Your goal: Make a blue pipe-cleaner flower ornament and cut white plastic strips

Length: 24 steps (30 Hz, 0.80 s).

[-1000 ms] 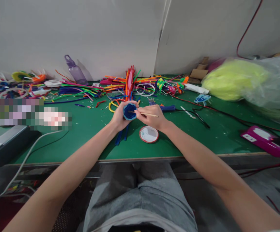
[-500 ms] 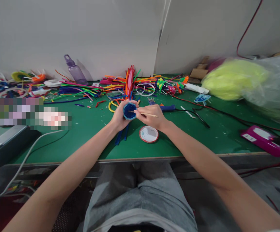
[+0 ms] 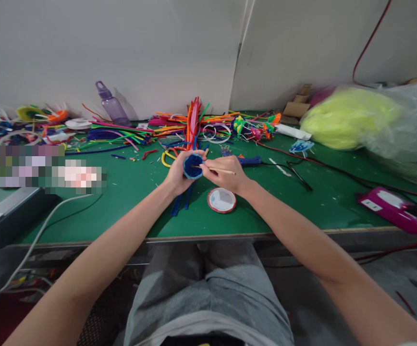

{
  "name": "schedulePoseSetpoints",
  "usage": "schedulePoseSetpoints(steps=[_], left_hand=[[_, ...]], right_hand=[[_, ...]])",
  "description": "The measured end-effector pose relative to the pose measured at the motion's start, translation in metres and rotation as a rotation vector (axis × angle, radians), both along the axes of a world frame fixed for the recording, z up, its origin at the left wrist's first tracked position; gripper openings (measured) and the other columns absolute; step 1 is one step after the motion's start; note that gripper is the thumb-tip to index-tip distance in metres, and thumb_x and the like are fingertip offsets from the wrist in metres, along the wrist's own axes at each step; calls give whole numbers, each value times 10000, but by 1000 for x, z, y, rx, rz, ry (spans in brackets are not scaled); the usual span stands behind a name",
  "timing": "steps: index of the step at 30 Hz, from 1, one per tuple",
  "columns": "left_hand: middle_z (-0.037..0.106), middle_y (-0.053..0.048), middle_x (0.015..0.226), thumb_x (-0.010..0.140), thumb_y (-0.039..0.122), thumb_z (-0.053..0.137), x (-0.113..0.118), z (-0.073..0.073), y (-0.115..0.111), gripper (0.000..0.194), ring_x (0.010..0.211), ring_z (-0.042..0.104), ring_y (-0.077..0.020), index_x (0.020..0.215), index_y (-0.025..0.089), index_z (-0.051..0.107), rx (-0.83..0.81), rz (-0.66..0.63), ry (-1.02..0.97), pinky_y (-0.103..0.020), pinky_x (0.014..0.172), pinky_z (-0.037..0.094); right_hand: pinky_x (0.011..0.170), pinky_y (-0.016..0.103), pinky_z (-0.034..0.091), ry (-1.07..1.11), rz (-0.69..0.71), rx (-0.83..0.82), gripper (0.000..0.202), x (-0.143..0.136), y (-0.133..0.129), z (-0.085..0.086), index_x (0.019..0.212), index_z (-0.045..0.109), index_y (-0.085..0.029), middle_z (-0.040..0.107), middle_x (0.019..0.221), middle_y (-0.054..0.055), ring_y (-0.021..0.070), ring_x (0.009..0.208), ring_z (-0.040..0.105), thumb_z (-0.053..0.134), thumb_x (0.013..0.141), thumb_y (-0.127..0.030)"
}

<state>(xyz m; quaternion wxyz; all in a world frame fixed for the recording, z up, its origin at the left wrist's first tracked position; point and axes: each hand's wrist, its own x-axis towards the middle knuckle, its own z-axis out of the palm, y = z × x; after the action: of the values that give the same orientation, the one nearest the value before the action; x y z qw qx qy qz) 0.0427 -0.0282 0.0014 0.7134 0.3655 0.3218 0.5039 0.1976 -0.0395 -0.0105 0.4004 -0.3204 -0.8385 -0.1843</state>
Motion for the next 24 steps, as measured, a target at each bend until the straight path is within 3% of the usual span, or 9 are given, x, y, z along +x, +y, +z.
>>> schedulePoseSetpoints(steps=[24], left_hand=[[696,-36,763,850,271,449,1,1,0,293,691,636,-118,795,134,703,8,-1,8,-203,647,505]], right_hand=[[523,243,317,-18,5,-22,456,1,0,0,597,581,-175,633,542,2,93,491,551,368,980,-302]])
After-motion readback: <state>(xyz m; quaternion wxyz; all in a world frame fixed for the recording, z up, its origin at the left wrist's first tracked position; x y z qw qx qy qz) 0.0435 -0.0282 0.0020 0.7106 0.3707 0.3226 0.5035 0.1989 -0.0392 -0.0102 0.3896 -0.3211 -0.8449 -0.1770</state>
